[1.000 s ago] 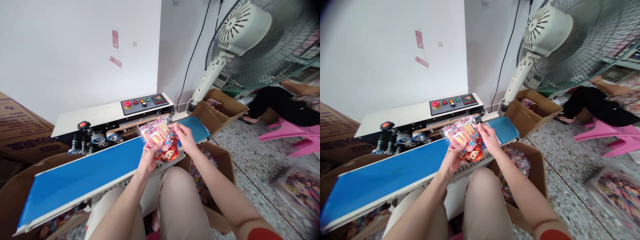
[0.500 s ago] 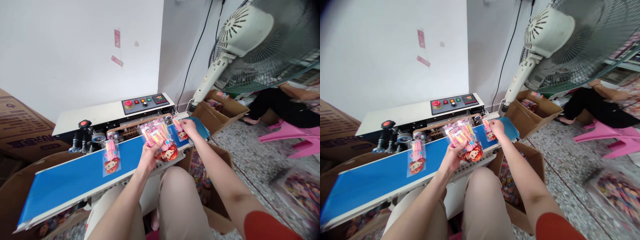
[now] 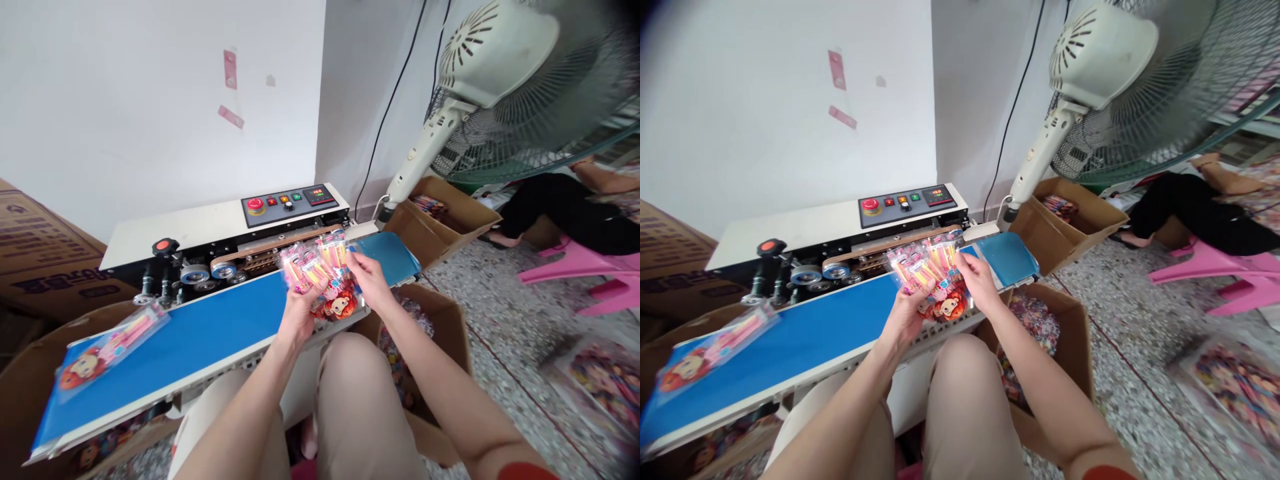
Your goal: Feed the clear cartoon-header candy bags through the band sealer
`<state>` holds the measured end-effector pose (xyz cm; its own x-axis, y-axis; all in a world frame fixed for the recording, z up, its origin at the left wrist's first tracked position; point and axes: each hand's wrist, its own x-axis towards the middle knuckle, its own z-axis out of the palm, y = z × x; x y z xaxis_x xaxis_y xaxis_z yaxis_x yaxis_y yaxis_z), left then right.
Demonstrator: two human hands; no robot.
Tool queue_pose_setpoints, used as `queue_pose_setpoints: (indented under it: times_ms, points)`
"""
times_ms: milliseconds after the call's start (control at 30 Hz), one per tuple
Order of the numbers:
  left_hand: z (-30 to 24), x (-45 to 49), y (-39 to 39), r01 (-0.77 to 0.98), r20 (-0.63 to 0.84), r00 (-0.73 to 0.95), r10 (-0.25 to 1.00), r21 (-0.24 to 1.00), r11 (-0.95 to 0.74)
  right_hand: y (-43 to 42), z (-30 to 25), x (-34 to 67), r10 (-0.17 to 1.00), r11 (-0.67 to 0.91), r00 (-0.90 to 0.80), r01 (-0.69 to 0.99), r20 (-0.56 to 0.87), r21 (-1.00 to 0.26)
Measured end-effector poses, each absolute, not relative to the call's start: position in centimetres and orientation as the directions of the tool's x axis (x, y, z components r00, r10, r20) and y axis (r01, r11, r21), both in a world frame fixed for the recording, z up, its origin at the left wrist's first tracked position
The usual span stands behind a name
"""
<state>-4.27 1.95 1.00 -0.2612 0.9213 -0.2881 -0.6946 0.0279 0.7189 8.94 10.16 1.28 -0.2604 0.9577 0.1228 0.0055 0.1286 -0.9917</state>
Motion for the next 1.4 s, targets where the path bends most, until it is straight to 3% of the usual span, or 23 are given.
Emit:
queue_pose_setpoints:
  times_ms: [100, 167, 300, 433, 533, 633, 700, 800, 867, 933, 1000, 1100, 1200, 1267, 1400]
  points:
    - [0.8, -4.4, 1.9, -0.704, -0.302, -0.295, 0.906, 0.710, 0.007, 12.7, 0.2, 10.5, 0.989, 0.121, -0.100, 0.087, 0.112, -0.989]
    - [0.7, -4.6, 1.9, -0.708, -0.323, -0.291, 0.900, 0.706, 0.025, 15.4, -0.8, 11.8, 0.990, 0.139, -0.026, 0.244, 0.137, -0.960]
    - [0.9, -4.8, 2.0, -0.702, -0.322, -0.279, 0.905, 0.712, 0.037, 20.2, -1.9, 12.4, 0.991, 0.137, -0.087, 0.667, 0.106, -0.732]
    - [1.3, -4.7, 2.0, -0.693, -0.325, -0.277, 0.904, 0.719, 0.047, 20.8, -0.8, 10.6, 0.988, 0.138, -0.153, 0.809, 0.023, -0.571]
    - [1.3, -4.7, 2.0, -0.692, -0.329, -0.282, 0.901, 0.721, 0.046, 17.8, 0.6, 9.8, 0.989, 0.144, -0.116, 0.668, 0.089, -0.730]
    - [1.2, -4.6, 2.0, -0.691, -0.319, -0.286, 0.904, 0.722, 0.036, 13.3, 1.5, 9.2, 0.945, 0.071, -0.326, 0.240, -0.012, -0.968]
    - [1.2, -4.4, 2.0, -0.681, -0.306, -0.285, 0.908, 0.731, 0.033, 11.0, 1.6, 8.8, 0.908, 0.007, -0.419, 0.023, -0.003, -1.000]
    - [1.3, -4.1, 1.9, -0.668, -0.310, -0.292, 0.905, 0.743, 0.039, 10.6, 0.7, 9.0, 0.956, 0.010, -0.291, -0.116, 0.044, -0.993]
    - [1.4, -4.1, 1.9, -0.674, -0.332, -0.316, 0.889, 0.738, 0.036, 12.6, -0.3, 10.1, 0.987, 0.035, -0.152, -0.079, 0.047, -0.996]
    - [1.4, -4.2, 1.9, -0.688, -0.344, -0.340, 0.875, 0.726, 0.018, 15.6, -1.3, 11.3, 0.997, 0.053, -0.063, 0.084, 0.048, -0.995]
    - [1.4, -4.3, 1.9, -0.700, -0.343, -0.333, 0.878, 0.714, 0.014, 18.4, -2.1, 12.1, 0.996, -0.007, -0.081, 0.272, -0.030, -0.962]
    - [1.3, -4.5, 2.0, -0.690, -0.347, -0.318, 0.882, 0.723, 0.036, 20.6, -2.5, 11.6, 0.967, -0.046, -0.207, 0.427, -0.147, -0.903]
    - [1.2, -4.5, 2.2, -0.664, -0.338, -0.345, 0.876, 0.747, 0.026, 19.2, -1.5, 10.2, 0.984, 0.080, -0.177, 0.533, -0.019, -0.842]
    - [1.0, -4.5, 2.3, -0.656, -0.322, -0.363, 0.875, 0.755, 0.006, 16.6, -0.5, 9.3, 0.983, 0.158, -0.165, 0.507, 0.085, -0.847]
    - [0.9, -4.4, 2.3, -0.624, -0.299, -0.421, 0.856, 0.781, -0.034, 10.7, 1.3, 8.5, 0.886, 0.203, -0.454, 0.201, 0.093, -0.958]
